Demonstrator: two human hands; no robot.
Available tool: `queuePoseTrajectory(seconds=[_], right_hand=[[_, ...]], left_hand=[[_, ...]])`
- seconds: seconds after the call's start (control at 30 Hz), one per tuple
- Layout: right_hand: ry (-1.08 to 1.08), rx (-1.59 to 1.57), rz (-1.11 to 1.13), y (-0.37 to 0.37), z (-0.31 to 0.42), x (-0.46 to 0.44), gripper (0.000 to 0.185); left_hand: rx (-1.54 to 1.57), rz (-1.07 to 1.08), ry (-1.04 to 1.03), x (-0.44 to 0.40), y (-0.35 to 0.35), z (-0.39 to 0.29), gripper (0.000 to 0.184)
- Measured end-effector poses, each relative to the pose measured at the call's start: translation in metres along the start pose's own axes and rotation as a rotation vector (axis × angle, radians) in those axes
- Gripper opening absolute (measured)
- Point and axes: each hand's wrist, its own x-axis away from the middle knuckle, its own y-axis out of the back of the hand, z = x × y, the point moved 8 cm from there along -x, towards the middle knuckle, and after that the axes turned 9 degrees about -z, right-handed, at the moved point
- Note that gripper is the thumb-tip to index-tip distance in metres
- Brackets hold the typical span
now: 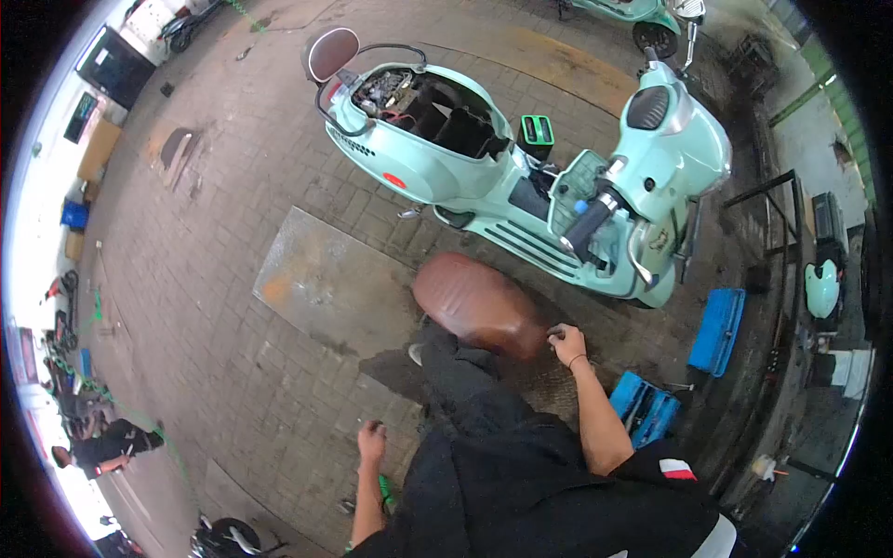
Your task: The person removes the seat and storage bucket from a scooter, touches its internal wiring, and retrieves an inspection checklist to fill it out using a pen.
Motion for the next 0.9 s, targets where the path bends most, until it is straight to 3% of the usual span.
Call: queuePoseTrajectory(seconds=[0.1,0.2,0.33,0.43,0.5,0.57,0.6,0.67,0.73,0.77,0.8,0.87,0.9], right_hand=[[-0.013,-0.071,0.009,-0.04,0.031,-0.033,0.019],[0.122,-0.102,-0.128,-0.065,0.087,-0.073,0.016],[0.042,-0.328,-0.285,-0.091,0.13,-0.156,0.015],[0.014,-0.455,-0.575,-0.078,0.161,-0.227,0.013],[0.072,-0.185,-0.787,-0.046,0.19,-0.257,0.014],[0.023,-0.233,-0.82,-0.004,0.212,-0.287,0.014],[0.016,-0.165,-0.913,0.02,0.215,-0.302,0.017],[0.039,0.062,-1.084,0.067,0.199,-0.339,0.037],[-0.138,0.349,-1.196,0.119,0.178,-0.373,0.047],[-0.325,0.391,-1.15,0.142,0.148,-0.395,0.055],[-0.401,0.519,-1.229,0.16,0.15,-0.401,0.056],[-0.46,0.806,-1.127,0.184,0.132,-0.42,0.051],[-0.486,0.793,-1.135,0.19,0.112,-0.427,0.051]], left_hand=[[0.015,-0.037,0.029,-0.02,0.021,-0.014,0.03],[0.035,-0.027,0.032,-0.07,0.039,-0.06,0.027],[-0.058,0.003,-0.028,-0.183,0.059,-0.149,0.026],[-0.22,0.181,-0.128,-0.294,0.049,-0.216,0.027],[-0.268,0.275,-0.056,-0.359,0.039,-0.249,0.028],[-0.42,0.399,-0.33,-0.405,0.028,-0.307,0.026],[-0.422,0.43,-0.333,-0.423,0.018,-0.319,0.026],[-0.34,0.25,-0.202,-0.458,0.033,-0.336,0.025],[-0.525,0.376,-0.345,-0.468,0.031,-0.356,0.024],[-0.604,0.419,-0.373,-0.47,0.035,-0.363,0.023],[-0.685,0.458,-0.402,-0.473,0.041,-0.368,0.022],[-0.731,0.452,-0.303,-0.497,0.068,-0.353,0.025],[-0.616,0.469,-0.333,-0.501,0.074,-0.355,0.025]])
